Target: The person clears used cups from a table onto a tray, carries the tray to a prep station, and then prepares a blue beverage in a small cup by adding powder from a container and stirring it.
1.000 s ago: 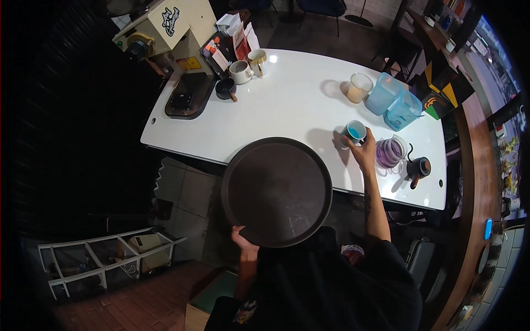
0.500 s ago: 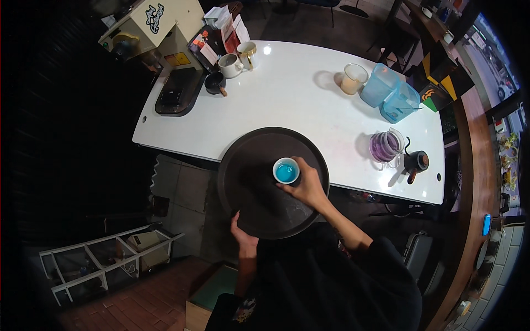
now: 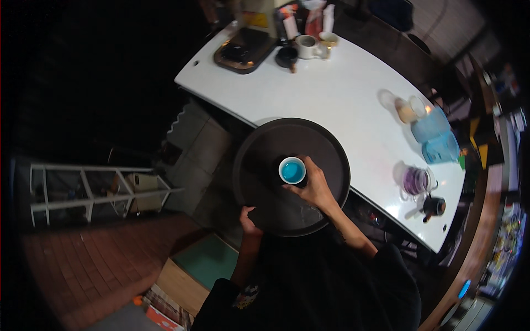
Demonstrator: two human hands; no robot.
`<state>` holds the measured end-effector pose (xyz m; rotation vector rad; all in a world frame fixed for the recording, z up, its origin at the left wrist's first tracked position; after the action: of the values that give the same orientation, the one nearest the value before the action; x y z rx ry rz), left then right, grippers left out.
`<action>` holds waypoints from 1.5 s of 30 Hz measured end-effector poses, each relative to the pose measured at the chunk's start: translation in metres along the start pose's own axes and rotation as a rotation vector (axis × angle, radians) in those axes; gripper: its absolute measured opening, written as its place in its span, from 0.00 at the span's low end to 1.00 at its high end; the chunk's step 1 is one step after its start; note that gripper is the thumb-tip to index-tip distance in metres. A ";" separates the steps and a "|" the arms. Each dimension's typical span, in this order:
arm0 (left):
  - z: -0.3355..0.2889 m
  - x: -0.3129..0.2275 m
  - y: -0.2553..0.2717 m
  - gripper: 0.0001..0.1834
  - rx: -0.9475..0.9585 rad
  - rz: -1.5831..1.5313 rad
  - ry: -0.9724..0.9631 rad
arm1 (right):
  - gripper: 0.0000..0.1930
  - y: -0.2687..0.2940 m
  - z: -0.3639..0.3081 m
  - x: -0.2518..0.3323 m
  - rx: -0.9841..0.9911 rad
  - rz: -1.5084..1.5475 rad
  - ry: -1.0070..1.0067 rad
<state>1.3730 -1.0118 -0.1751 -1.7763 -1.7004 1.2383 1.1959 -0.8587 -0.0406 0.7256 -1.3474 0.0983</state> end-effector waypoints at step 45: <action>0.408 -0.775 -0.012 0.34 -0.011 0.196 -0.352 | 0.18 -0.445 0.611 0.119 -0.322 0.242 -0.203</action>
<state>1.1388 -1.8550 -0.1326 -1.8522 -1.7446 1.7145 0.9137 -1.5679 -0.0940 0.3051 -1.5962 -0.0013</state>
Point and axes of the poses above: each hand's wrist, its own z-axis towards the middle knuckle, its own y-axis out of the back of the hand, x = y × z, the point moved 4 cm from there along z, towards the middle knuckle, and after that the axes turned 1 degree about -y, right-handed, at the moved point
